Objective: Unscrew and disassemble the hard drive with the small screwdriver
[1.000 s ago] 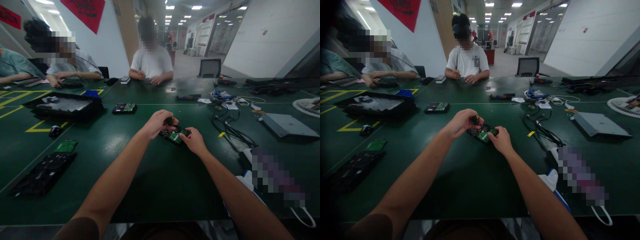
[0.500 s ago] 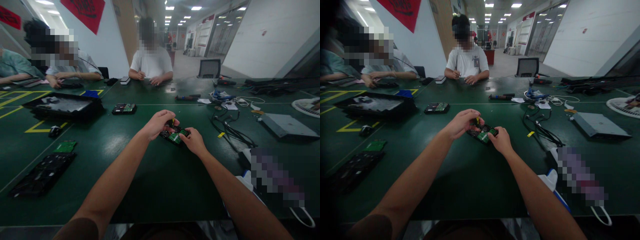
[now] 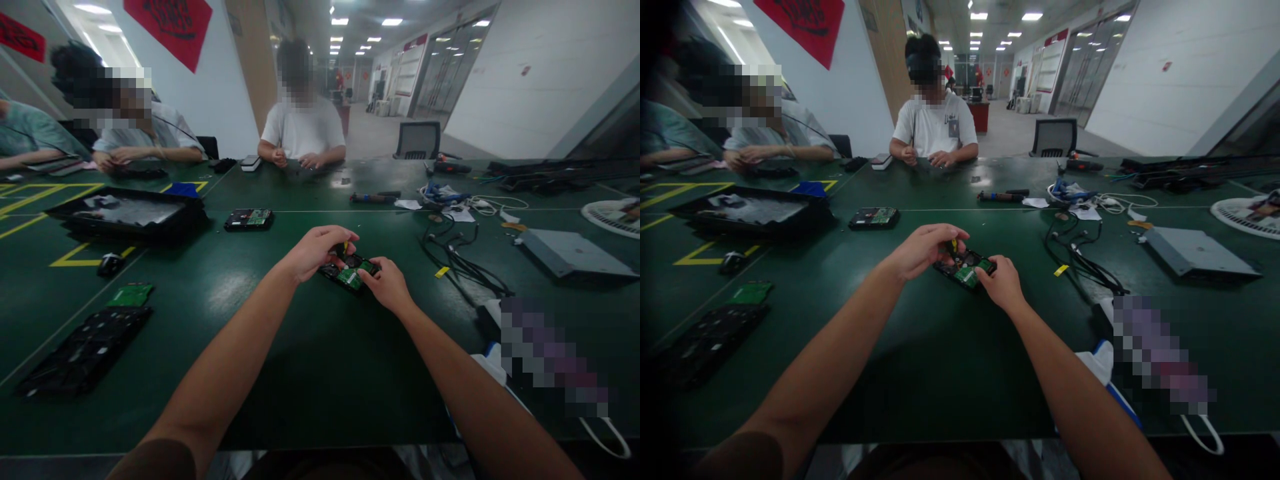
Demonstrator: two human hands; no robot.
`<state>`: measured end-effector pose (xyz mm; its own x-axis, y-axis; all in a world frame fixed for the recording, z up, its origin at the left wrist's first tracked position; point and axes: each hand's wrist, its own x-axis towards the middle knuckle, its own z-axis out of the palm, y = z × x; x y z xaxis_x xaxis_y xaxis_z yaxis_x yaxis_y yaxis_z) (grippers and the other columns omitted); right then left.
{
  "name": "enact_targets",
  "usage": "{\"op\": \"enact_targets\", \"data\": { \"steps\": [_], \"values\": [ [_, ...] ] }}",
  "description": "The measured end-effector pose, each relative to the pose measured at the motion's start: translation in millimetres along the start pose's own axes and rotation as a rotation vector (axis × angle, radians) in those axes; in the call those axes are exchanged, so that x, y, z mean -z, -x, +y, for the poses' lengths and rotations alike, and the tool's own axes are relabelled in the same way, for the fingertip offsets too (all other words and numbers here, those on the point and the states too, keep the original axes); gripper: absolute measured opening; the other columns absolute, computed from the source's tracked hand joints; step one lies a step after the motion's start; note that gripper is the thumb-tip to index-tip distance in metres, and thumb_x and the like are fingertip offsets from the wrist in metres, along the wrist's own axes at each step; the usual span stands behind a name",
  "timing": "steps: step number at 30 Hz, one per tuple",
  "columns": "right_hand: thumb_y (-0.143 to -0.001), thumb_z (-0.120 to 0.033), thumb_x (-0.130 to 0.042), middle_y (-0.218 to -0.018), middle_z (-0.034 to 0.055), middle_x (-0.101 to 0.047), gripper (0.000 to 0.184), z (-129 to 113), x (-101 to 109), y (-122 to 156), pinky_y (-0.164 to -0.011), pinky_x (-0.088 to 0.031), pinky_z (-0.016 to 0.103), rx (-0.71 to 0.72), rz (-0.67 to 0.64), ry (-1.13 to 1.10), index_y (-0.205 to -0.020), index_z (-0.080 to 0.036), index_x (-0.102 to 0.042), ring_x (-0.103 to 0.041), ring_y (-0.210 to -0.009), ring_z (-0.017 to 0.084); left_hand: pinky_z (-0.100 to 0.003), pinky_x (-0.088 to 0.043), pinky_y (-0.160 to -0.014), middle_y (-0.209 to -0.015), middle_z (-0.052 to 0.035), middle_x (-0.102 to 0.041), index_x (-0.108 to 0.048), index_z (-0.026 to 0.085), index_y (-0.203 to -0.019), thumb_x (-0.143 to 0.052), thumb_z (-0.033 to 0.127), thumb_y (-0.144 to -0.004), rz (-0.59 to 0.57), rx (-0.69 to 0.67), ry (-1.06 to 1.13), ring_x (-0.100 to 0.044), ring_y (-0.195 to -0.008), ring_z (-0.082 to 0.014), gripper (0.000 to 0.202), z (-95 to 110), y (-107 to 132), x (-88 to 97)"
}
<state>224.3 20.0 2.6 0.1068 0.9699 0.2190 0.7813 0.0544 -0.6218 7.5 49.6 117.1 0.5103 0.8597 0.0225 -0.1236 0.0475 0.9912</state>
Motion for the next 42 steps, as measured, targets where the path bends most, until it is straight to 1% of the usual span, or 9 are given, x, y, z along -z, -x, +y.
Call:
{"op": "enact_targets", "data": {
  "steps": [7, 11, 15, 20, 23, 28, 32, 37, 42],
  "values": [
    [-0.088, -0.049, -0.066, -0.1, 0.009, -0.067, 0.046, -0.4, 0.0, 0.3, -0.072, -0.049, 0.034, -0.003, -0.004, -0.007, -0.12, -0.016, -0.063, -0.065, -0.078, 0.021, -0.031, -0.058, -0.07, -0.089, -0.0113, -0.072, -0.062, 0.015, -0.088, -0.068, 0.028, -0.087, 0.053, -0.005, 0.129, -0.069, -0.086, -0.02, 0.014, -1.7, -1.1, -3.5],
    [-0.089, -0.051, -0.066, -0.101, 0.0094, -0.067, 0.047, -0.1, -0.4, 0.4, -0.073, -0.049, 0.034, -0.002, -0.003, 0.008, -0.12, -0.016, -0.064, -0.065, -0.08, 0.022, -0.024, -0.048, -0.06, -0.095, -0.0099, -0.07, -0.07, 0.015, -0.082, -0.065, 0.028, -0.086, 0.091, -0.062, -0.02, -0.064, -0.087, -0.0181, 0.015, -0.1, -1.4, -1.9],
    [-0.088, -0.05, -0.067, -0.101, 0.0099, -0.067, 0.048, 0.2, -1.2, -0.2, -0.073, -0.048, 0.034, -0.004, 0.008, 0.005, -0.12, -0.015, -0.064, -0.064, -0.081, 0.022, -0.024, -0.048, -0.062, -0.095, -0.0087, -0.07, -0.075, 0.016, -0.086, -0.064, 0.031, -0.088, 0.073, -0.076, -0.113, -0.063, -0.087, -0.0172, 0.019, 2.1, 0.2, -1.9],
    [-0.088, -0.049, -0.066, -0.104, 0.0107, -0.066, 0.048, -1.2, -0.1, 0.1, -0.074, -0.048, 0.034, 0.0, 0.0, 0.006, -0.121, -0.015, -0.063, -0.064, -0.082, 0.022, -0.027, -0.052, -0.06, -0.088, -0.0093, -0.072, -0.065, 0.017, -0.094, -0.067, 0.034, -0.09, 0.051, 0.001, 0.018, -0.066, -0.077, -0.018, 0.018, -1.1, -0.9, -3.3],
    [-0.088, -0.049, -0.067, -0.103, 0.01, -0.066, 0.047, -1.5, 0.3, 0.4, -0.074, -0.048, 0.034, -0.006, 0.002, 0.004, -0.12, -0.015, -0.064, -0.064, -0.081, 0.022, -0.03, -0.056, -0.066, -0.089, -0.0107, -0.073, -0.062, 0.017, -0.092, -0.067, 0.033, -0.09, 0.078, 0.006, 0.087, -0.069, -0.083, -0.0202, 0.017, -2.4, -2.0, -3.9],
    [-0.088, -0.051, -0.066, -0.1, 0.0083, -0.066, 0.046, 0.5, -0.6, 0.4, -0.074, -0.048, 0.034, 0.007, 0.011, 0.006, -0.119, -0.017, -0.064, -0.064, -0.077, 0.021, -0.023, -0.047, -0.06, -0.1, -0.0106, -0.07, -0.072, 0.015, -0.083, -0.064, 0.032, -0.089, 0.111, -0.057, -0.053, -0.064, -0.09, -0.018, 0.019, 0.8, -0.9, -2.7],
    [-0.088, -0.052, -0.065, -0.098, 0.0077, -0.066, 0.047, 1.2, -0.6, 0.3, -0.074, -0.048, 0.035, 0.004, 0.005, 0.011, -0.119, -0.017, -0.064, -0.064, -0.078, 0.021, -0.023, -0.046, -0.06, -0.1, -0.0096, -0.07, -0.077, 0.016, -0.088, -0.065, 0.035, -0.088, 0.088, -0.054, -0.093, -0.063, -0.088, -0.0178, 0.022, 0.6, -0.4, -0.9],
    [-0.088, -0.051, -0.066, -0.098, 0.0083, -0.067, 0.047, -1.1, 1.3, 0.6, -0.074, -0.048, 0.035, -0.003, -0.005, 0.011, -0.12, -0.016, -0.063, -0.064, -0.079, 0.022, -0.024, -0.047, -0.055, -0.091, -0.01, -0.072, -0.064, 0.017, -0.095, -0.069, 0.038, -0.089, 0.077, 0.0, 0.049, -0.067, -0.078, -0.0181, 0.022, -3.5, -1.9, -1.3],
    [-0.087, -0.05, -0.067, -0.102, 0.0094, -0.066, 0.046, -2.4, 1.1, 0.9, -0.073, -0.049, 0.035, -0.013, -0.001, 0.001, -0.12, -0.016, -0.064, -0.064, -0.076, 0.021, -0.026, -0.052, -0.064, -0.093, -0.0097, -0.072, -0.062, 0.018, -0.087, -0.067, 0.032, -0.088, 0.126, -0.055, 0.026, -0.068, -0.089, -0.0195, 0.016, -2.8, -2.9, -1.2]
  ]
}}
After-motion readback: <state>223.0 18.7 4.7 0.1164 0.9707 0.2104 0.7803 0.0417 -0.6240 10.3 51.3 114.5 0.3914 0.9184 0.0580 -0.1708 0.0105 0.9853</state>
